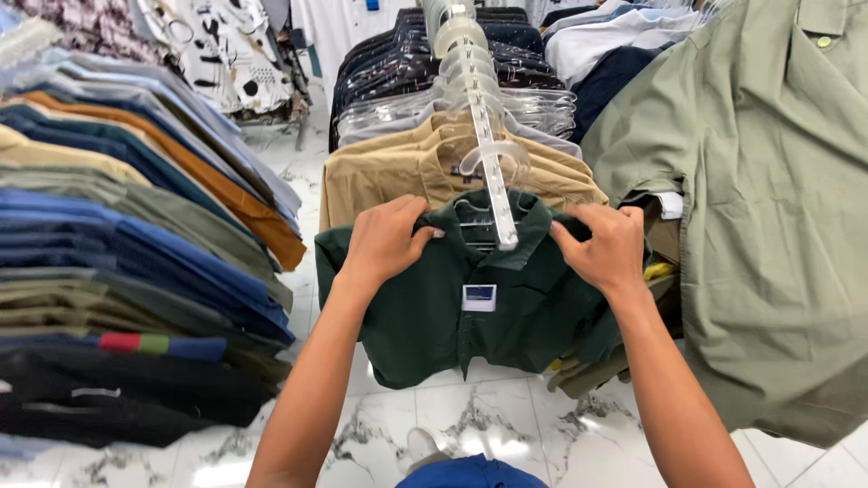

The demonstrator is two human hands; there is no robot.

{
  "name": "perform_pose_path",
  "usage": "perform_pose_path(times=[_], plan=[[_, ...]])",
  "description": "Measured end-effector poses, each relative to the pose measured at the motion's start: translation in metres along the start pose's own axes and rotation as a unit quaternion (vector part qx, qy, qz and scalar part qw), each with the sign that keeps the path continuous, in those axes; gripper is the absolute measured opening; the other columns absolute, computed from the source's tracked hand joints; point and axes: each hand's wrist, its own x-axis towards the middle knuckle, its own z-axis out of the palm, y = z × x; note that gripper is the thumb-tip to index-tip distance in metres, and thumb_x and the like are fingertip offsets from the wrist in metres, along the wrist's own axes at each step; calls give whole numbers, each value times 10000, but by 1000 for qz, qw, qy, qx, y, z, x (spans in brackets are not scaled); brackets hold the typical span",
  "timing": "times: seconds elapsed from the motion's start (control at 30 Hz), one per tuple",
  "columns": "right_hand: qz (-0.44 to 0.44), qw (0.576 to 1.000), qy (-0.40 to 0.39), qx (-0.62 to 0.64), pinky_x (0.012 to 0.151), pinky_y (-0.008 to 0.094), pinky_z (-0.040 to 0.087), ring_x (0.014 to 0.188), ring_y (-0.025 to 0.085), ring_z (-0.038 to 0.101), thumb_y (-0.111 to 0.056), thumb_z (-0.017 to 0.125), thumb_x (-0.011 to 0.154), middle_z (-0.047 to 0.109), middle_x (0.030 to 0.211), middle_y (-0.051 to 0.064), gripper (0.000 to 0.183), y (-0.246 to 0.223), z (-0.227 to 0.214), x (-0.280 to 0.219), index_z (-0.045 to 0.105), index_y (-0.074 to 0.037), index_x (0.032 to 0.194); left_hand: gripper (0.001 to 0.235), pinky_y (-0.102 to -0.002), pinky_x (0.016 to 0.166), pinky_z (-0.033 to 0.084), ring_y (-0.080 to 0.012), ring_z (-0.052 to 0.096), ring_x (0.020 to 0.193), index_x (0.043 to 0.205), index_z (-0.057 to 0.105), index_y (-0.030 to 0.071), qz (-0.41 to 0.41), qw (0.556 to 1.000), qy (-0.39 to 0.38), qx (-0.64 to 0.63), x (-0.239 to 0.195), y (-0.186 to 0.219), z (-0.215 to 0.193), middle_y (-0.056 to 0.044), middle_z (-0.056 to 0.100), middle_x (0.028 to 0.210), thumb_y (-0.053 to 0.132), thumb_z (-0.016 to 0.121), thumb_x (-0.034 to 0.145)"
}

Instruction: The person buttons several shirts and places them on hangers while sorting through items in a clothing store.

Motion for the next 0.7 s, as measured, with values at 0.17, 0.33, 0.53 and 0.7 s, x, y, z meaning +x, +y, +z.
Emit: perform_pose_path(times=[0.17,0.33,0.53,0.7], plan=[[8,999,32,-4,749,345,468,830,215,740,-456,884,830,732,789,-21,250,2,30,42,767,-251,914,257,-424,658,573,-316,706,815,1056,658,121,16,1000,7,-18,46,-42,8,-56,657,891,274,787,895],[12,999,38,-5,710,341,452,798,239,735,-426,884,845,720,756,-4,236,7,54,58,778,-223,902,276,-464,668,574,-346,707,845,1066,651,132,12,999,-16,-42,62,-68,22,-56,666,907,295,782,887],[24,999,27,-12,719,314,471,825,197,737,-468,885,825,727,787,-36,246,16,72,50,778,-263,913,277,-462,715,593,-327,721,899,1093,650,165,24,999,-23,-33,59,-73,38,-40,679,936,333,754,898],[50,998,-11,-28,787,307,481,873,187,733,-524,879,817,732,830,-36,314,32,66,31,764,-256,935,247,-427,680,586,-291,726,824,1052,648,191,44,999,15,17,36,-77,51,-25,680,858,391,722,927]])
